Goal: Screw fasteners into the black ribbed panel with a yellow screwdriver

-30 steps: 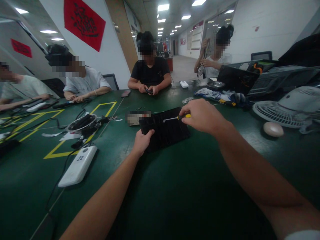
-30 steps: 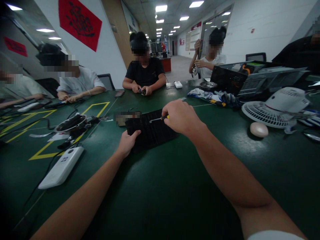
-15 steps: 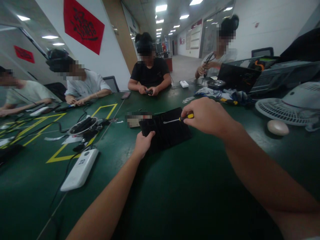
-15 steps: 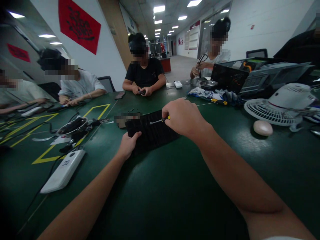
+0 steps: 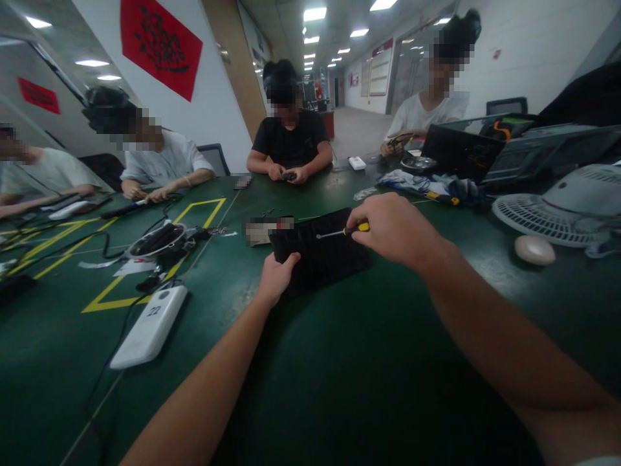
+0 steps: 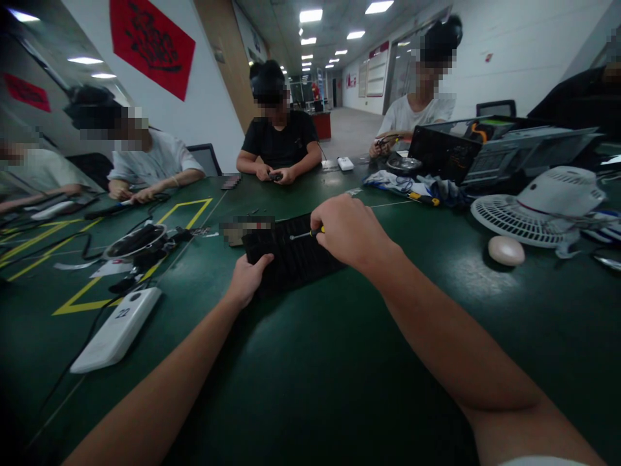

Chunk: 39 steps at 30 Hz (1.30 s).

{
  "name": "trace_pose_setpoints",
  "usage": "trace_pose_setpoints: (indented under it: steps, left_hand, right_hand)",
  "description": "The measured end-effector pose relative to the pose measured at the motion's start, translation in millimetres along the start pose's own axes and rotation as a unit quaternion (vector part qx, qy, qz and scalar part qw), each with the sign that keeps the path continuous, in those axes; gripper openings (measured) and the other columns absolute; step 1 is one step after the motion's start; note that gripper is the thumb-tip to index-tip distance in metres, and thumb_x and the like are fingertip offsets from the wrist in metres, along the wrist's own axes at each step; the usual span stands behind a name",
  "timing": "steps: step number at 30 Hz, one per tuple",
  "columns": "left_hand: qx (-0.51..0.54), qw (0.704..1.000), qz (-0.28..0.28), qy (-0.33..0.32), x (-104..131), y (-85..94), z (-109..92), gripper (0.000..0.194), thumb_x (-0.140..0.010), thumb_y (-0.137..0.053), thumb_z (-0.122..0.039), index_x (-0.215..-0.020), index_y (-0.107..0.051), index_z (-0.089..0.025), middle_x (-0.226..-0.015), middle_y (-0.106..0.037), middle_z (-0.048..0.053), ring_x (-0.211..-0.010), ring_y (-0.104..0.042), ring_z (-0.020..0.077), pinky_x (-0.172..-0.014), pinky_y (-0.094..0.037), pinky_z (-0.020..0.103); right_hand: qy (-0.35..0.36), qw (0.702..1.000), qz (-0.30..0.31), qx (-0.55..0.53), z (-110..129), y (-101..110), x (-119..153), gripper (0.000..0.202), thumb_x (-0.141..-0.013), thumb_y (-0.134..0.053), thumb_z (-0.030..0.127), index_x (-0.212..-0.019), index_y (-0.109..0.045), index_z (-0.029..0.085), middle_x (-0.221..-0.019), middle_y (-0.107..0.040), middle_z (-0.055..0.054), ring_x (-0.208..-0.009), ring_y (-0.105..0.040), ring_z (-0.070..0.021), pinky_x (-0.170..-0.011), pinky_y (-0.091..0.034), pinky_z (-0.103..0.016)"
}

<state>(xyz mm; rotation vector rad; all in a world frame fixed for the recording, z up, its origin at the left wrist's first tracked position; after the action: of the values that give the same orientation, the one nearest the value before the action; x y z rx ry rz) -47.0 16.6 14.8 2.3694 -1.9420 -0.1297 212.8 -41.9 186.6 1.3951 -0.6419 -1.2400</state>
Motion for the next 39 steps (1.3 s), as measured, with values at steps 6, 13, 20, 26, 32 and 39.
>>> trace_pose_setpoints:
  steps: [6, 13, 20, 26, 32, 39]
  left_hand:
    - [-0.007, 1.0, -0.006, 0.005, 1, 1.0, -2, 0.042, -0.065, -0.09, -0.046, -0.093, -0.076, -0.017, -0.095, -0.081, 0.01, -0.092, -0.076, 0.0313, -0.09, -0.06, 0.045]
    - [-0.015, 1.0, -0.01, -0.002, -2, 2.3, 2, 0.042, -0.066, -0.087, -0.047, -0.093, -0.077, -0.016, -0.091, -0.081, 0.01, -0.088, -0.075, 0.0301, -0.088, -0.06, 0.045]
    - [-0.004, 1.0, -0.005, -0.006, -1, 0.0, 0, 0.042, -0.066, -0.087, -0.046, -0.092, -0.076, -0.016, -0.091, -0.08, 0.008, -0.085, -0.074, 0.0275, -0.082, -0.059, 0.04]
    - [-0.007, 1.0, -0.011, -0.003, 0, 0.7, -1, 0.043, -0.065, -0.089, -0.047, -0.093, -0.076, -0.016, -0.092, -0.08, 0.008, -0.086, -0.074, 0.0277, -0.084, -0.059, 0.04]
    - [-0.003, 1.0, -0.014, -0.001, -3, 1.3, 4, 0.046, -0.065, -0.09, -0.048, -0.096, -0.077, -0.016, -0.096, -0.082, 0.01, -0.092, -0.077, 0.0305, -0.09, -0.061, 0.044]
    - [0.001, 1.0, -0.019, 0.001, -3, 2.1, 2, 0.046, -0.064, -0.092, -0.046, -0.096, -0.077, -0.016, -0.094, -0.081, 0.01, -0.093, -0.077, 0.0316, -0.092, -0.061, 0.045]
  right_hand:
    - [-0.005, 1.0, -0.009, 0.021, 4, -1, 2, 0.022, -0.089, -0.075, 0.017, -0.105, -0.088, 0.024, -0.113, -0.077, -0.011, -0.099, -0.071, -0.0296, -0.082, -0.052, -0.039]
    - [-0.052, 0.998, -0.014, 0.03, 1, 0, 3, 0.023, -0.09, -0.073, 0.019, -0.107, -0.087, 0.023, -0.114, -0.073, -0.013, -0.096, -0.069, -0.0283, -0.076, -0.048, -0.038]
    - [-0.082, 0.996, -0.005, 0.043, 4, 4, 4, 0.027, -0.095, -0.066, 0.028, -0.109, -0.089, 0.022, -0.123, -0.075, -0.016, -0.1, -0.071, -0.032, -0.076, -0.05, -0.04]
    - [-0.089, 0.994, 0.036, 0.052, -1, -1, 2, 0.033, -0.1, -0.06, 0.035, -0.118, -0.085, 0.024, -0.114, -0.081, -0.015, -0.102, -0.072, -0.0352, -0.076, -0.048, -0.041]
    - [-0.081, 0.994, 0.072, 0.036, 0, -6, 1, 0.025, -0.104, -0.057, 0.031, -0.114, -0.08, 0.027, -0.107, -0.079, -0.012, -0.094, -0.071, -0.0307, -0.07, -0.038, -0.037]
    - [-0.048, 0.998, 0.036, 0.031, 4, -6, 1, 0.021, -0.091, -0.076, 0.022, -0.113, -0.079, 0.023, -0.118, -0.072, -0.012, -0.094, -0.068, -0.0264, -0.068, -0.035, -0.034]
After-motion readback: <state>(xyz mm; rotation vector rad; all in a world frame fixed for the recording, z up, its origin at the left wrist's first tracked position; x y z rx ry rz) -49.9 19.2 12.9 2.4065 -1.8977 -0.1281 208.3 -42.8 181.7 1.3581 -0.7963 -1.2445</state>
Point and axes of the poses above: each hand's wrist, its own x-axis away from the middle knuckle, its own y-axis out of the back of the hand, z = x × y, the point moved 6 cm from there along -x, towards the middle knuckle
